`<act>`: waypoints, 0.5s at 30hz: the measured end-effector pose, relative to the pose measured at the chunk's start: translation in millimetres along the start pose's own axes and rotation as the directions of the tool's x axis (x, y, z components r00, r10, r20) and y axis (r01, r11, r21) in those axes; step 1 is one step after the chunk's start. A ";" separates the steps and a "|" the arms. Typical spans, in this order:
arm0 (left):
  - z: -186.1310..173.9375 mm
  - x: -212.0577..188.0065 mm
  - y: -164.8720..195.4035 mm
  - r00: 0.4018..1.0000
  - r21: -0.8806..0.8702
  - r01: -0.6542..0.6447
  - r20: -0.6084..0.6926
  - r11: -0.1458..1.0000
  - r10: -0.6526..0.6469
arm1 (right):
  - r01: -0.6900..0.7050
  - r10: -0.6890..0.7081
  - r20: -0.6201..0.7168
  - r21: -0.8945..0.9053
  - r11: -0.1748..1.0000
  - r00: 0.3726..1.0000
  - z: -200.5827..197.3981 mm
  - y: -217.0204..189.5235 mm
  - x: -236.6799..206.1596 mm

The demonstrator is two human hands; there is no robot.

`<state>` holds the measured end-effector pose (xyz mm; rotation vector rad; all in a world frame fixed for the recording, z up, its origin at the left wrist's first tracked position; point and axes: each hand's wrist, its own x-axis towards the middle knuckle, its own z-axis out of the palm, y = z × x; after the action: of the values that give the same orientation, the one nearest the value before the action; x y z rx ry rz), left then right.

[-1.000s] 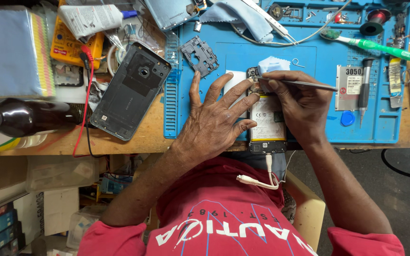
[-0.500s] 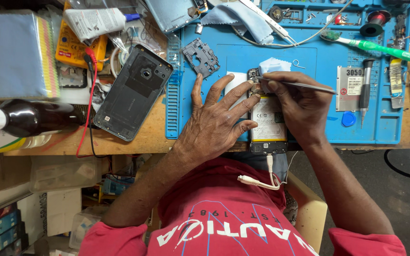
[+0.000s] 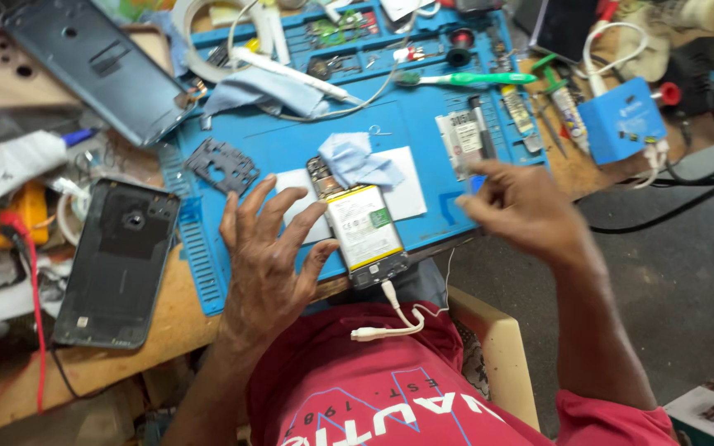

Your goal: The person disassembles a smartphone, removes the battery, and reassembles the device. They connect a charging cable to test the phone, which powers on and displays a charging indicator. The person uses a small tool to adjust internal components and wipes the battery area with a cloth.

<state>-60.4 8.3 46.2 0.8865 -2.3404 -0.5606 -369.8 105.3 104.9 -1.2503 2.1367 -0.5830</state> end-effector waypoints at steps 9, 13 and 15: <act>-1.9 -3.4 6.6 0.998 0.032 0.011 -0.054 0.999 -0.009 | 0.221 -0.207 -0.449 -0.021 0.975 0.870 -12.1 15.6 10.7; 7.4 -13.2 -4.6 0.996 0.041 0.014 -0.091 0.999 -0.011 | 0.243 -0.270 -0.473 -0.119 0.963 0.839 -18.2 20.1 12.7; 11.8 -18.0 -6.5 0.994 0.030 0.020 -0.104 0.999 -0.017 | 0.306 -0.342 -0.460 -0.155 0.939 0.819 -13.0 19.4 13.3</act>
<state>-53.8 18.4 27.3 0.9304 -2.2549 -0.4753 -395.9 103.5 98.7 -1.6702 2.3676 -1.0678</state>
